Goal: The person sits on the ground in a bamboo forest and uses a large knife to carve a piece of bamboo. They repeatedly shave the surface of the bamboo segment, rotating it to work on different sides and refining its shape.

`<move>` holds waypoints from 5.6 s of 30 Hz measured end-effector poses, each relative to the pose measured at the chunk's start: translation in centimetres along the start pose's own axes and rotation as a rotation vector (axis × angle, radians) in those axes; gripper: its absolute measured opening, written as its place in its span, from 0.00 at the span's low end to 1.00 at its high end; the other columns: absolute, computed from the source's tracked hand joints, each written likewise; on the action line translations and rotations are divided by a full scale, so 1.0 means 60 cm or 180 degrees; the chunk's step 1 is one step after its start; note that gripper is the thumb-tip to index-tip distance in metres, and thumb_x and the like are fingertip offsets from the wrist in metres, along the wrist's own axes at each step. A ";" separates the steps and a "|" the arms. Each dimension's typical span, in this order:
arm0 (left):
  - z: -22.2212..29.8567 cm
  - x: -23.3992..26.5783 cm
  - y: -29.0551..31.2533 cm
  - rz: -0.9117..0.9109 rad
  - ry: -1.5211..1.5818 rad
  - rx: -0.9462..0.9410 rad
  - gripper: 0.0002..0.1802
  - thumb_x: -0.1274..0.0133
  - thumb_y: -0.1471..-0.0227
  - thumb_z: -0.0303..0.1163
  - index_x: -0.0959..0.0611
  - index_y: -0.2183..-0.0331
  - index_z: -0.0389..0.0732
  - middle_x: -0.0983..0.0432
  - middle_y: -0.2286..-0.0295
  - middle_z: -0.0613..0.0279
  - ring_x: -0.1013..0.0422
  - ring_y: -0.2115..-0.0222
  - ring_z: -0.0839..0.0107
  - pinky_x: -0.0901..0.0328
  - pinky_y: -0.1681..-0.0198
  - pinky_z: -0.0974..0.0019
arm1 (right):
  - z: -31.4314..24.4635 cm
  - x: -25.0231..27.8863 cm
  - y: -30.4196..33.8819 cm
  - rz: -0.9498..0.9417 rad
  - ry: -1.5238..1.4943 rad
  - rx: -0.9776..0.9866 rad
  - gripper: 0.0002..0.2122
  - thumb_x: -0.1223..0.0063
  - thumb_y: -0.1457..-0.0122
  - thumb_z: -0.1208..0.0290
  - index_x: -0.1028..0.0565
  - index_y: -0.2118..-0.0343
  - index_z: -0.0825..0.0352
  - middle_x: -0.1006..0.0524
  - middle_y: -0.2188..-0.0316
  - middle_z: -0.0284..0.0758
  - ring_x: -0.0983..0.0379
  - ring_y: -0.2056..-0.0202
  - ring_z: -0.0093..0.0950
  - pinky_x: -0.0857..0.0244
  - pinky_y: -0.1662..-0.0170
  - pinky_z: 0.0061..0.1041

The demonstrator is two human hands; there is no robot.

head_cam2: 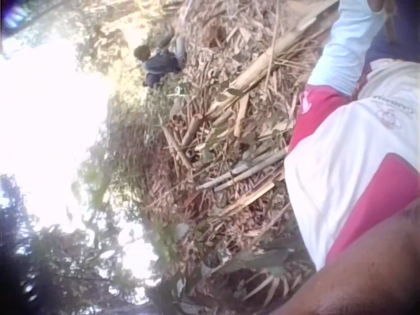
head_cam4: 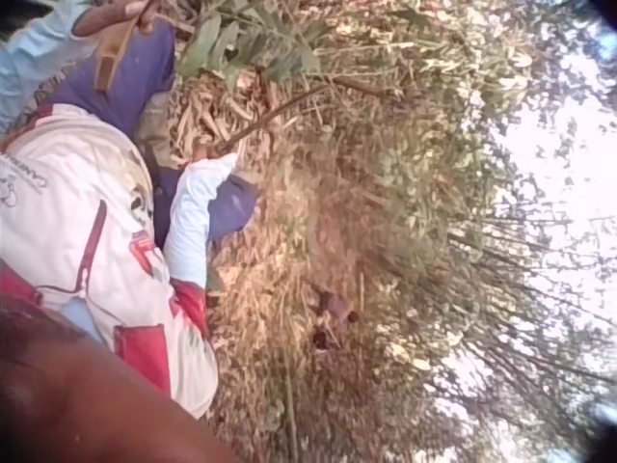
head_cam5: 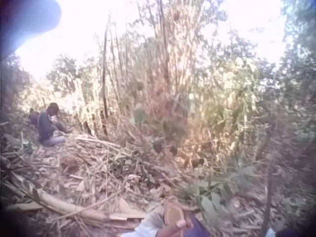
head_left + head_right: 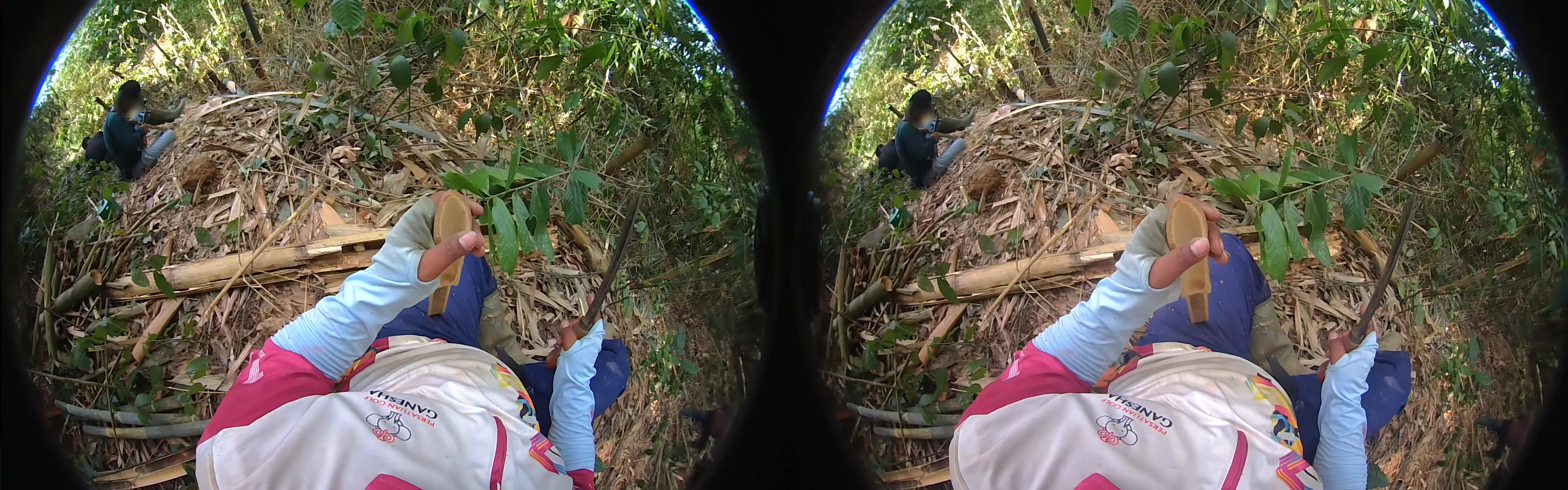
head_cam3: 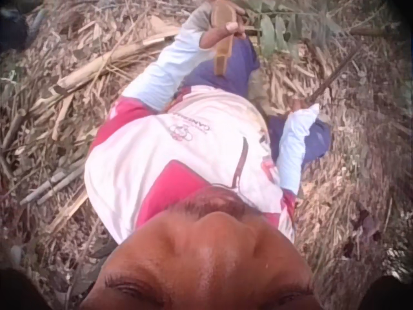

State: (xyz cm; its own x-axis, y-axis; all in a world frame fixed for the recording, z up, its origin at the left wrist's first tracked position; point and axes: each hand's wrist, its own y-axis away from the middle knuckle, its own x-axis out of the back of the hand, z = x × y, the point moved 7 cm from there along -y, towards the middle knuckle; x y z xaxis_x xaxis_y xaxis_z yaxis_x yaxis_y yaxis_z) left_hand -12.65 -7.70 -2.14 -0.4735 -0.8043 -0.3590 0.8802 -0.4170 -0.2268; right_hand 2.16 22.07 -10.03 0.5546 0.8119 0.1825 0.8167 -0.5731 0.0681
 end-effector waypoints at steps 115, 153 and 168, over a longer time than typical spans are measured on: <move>-0.042 -0.043 -0.027 -0.0958 -0.1299 0.0073 0.46 0.22 0.73 0.37 0.29 0.52 0.36 0.25 0.59 0.61 0.29 0.58 0.72 0.34 0.53 0.67 | -0.296 0.016 -0.001 -0.0738 0.5619 0.1241 0.21 0.36 0.59 0.73 0.24 0.57 0.60 0.23 0.69 0.38 0.27 0.66 0.41 0.38 0.50 0.30; -0.038 -0.044 -0.014 -0.0875 -0.0787 0.0415 0.48 0.25 0.67 0.40 0.33 0.48 0.32 0.25 0.60 0.59 0.29 0.58 0.73 0.34 0.52 0.68 | -0.294 0.012 0.023 -0.0785 0.5346 0.1629 0.21 0.38 0.61 0.78 0.22 0.58 0.62 0.24 0.73 0.41 0.27 0.70 0.39 0.31 0.66 0.30; -0.042 -0.053 -0.006 -0.0714 -0.0984 -0.0322 0.48 0.26 0.68 0.44 0.33 0.51 0.31 0.26 0.63 0.54 0.28 0.62 0.67 0.33 0.57 0.66 | -0.318 0.007 0.019 -0.0885 0.5344 0.1467 0.18 0.43 0.61 0.79 0.23 0.62 0.62 0.25 0.75 0.41 0.28 0.68 0.44 0.39 0.49 0.38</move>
State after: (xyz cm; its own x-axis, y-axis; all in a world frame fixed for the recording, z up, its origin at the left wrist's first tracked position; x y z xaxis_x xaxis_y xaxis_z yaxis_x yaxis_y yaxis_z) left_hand -11.55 -3.91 -3.20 -0.6080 -0.7939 -0.0042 0.7409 -0.5655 -0.3624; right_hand 0.29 19.64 8.83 -0.1023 -0.2797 0.9546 0.9887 -0.1344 0.0665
